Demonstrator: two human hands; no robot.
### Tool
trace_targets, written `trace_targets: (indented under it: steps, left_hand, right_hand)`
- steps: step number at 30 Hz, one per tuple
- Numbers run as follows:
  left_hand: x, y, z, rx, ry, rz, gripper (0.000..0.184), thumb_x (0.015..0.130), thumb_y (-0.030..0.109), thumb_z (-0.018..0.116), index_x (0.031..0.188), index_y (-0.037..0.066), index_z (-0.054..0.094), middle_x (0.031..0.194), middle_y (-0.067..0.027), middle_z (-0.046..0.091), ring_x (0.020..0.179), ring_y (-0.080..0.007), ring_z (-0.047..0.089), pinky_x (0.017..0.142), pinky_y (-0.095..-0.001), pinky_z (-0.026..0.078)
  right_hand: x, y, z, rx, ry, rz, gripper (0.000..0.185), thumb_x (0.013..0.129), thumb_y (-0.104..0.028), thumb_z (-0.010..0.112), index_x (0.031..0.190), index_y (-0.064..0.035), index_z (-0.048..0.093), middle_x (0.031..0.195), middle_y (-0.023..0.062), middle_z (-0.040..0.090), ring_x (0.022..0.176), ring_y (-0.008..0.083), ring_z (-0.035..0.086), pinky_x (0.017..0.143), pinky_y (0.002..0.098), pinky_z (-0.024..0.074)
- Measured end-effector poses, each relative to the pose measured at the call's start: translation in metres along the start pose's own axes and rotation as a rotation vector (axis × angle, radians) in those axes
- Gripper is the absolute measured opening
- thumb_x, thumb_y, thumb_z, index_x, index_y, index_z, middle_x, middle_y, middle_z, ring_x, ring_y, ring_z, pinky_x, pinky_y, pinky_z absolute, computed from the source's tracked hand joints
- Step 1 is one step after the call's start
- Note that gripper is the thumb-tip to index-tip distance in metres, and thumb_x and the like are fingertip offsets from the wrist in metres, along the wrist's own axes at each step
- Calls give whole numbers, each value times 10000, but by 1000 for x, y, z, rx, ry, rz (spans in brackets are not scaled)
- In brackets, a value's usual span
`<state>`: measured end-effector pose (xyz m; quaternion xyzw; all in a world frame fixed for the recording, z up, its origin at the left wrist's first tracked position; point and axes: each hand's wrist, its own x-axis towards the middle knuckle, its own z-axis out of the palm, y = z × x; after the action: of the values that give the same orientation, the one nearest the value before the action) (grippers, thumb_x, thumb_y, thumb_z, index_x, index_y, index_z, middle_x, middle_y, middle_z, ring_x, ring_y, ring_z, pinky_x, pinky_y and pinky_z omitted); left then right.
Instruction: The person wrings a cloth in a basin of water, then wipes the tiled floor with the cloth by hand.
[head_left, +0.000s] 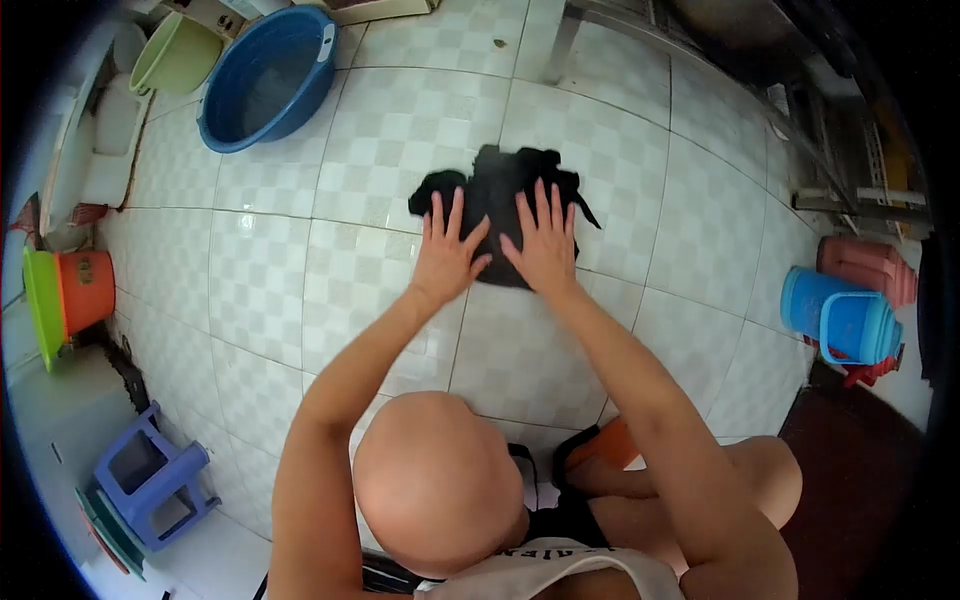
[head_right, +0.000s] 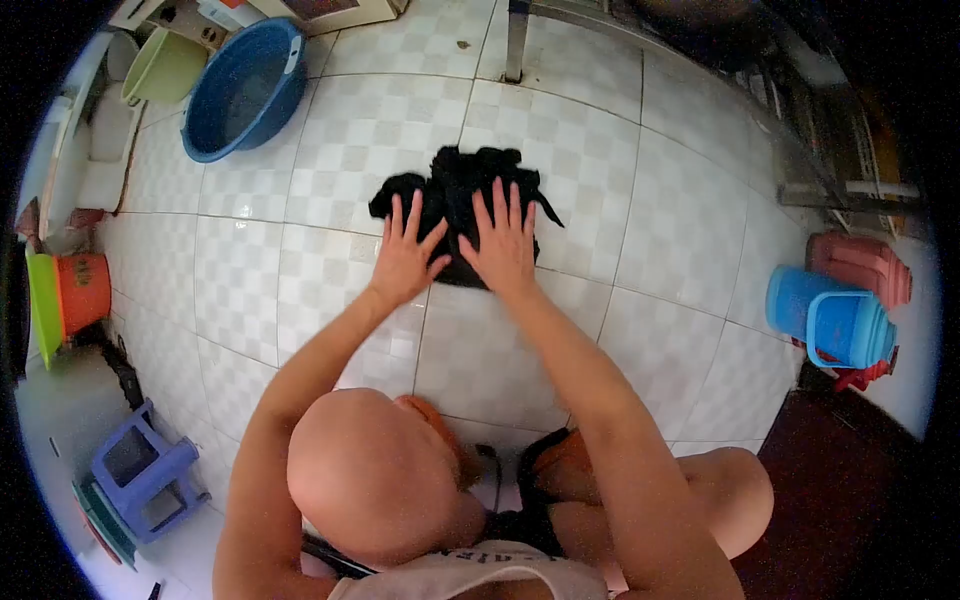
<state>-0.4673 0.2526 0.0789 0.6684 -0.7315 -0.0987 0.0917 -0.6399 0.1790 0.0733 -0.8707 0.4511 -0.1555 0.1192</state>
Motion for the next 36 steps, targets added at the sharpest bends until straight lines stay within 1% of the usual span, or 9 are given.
trace_targets:
  steps: [3,6,12,16,22,26,30,33,36]
  left_hand:
    - [55,-21,-1,68,2,45,602,803,388,678,1349,215,494,1517,-256,151,1357,-522,163,1052,-588,291]
    - [113,-34,-2,100,-32,-8,596,823,413,650,1366,248,471,1522,-243,154,1357,-521,174,1051,-577,305]
    - [162,-40,-11,131,-188,-69,584,835,425,635,1371,273,461,1537,-222,136,1359,-527,173,1058,-568,313]
    - [146,-38,1,107,-145,21,559,820,379,655,1344,264,495,1533,-208,167,1352,-531,182,1041,-590,322]
    - [58,7,10,-7,-248,373,479,789,355,680,1251,254,600,1523,-179,230,1375,-482,172,1056,-600,279]
    - [50,16,1,-32,-329,517,467,807,368,655,1256,258,588,1541,-154,191,1399,-461,129,1067,-608,255]
    - [85,9,-6,51,-381,547,492,842,398,622,1311,278,533,1556,-127,163,1412,-428,121,1072,-600,251]
    - [133,6,-11,203,-365,466,547,861,421,590,1373,278,467,1553,-138,174,1403,-431,158,1047,-579,302]
    - [170,1,-12,233,-379,321,579,888,408,555,1428,289,383,1555,-143,169,1388,-448,196,1029,-572,329]
  right_hand:
    - [53,19,6,-18,29,-8,698,793,-356,670,1382,-84,414,1476,192,294,1364,397,255,1090,588,208]
    - [109,45,11,-36,6,-2,730,804,-384,660,1416,-115,365,1479,194,294,1357,402,271,1076,586,237]
    - [139,56,7,-50,-71,52,726,848,-366,622,1449,-125,295,1498,190,265,1355,398,282,1084,540,263]
    - [100,35,9,-69,10,138,682,858,-264,609,1430,-49,306,1472,238,278,1331,427,301,1076,535,276]
    - [-50,-4,-5,-55,64,333,683,831,-234,620,1407,-13,325,1499,230,234,1366,413,247,1099,541,206]
    - [-81,-8,2,-73,100,430,697,821,-261,627,1392,15,336,1506,238,216,1382,412,217,1104,558,174]
    - [-35,8,-3,-89,129,451,703,829,-324,610,1379,29,351,1497,251,224,1384,422,203,1106,564,155]
    - [13,45,3,-108,137,375,762,802,-365,628,1400,1,332,1501,236,229,1387,413,205,1104,565,168]
    - [89,97,-4,-74,28,229,854,756,-417,665,1432,-45,299,1511,213,232,1393,397,207,1101,566,192]
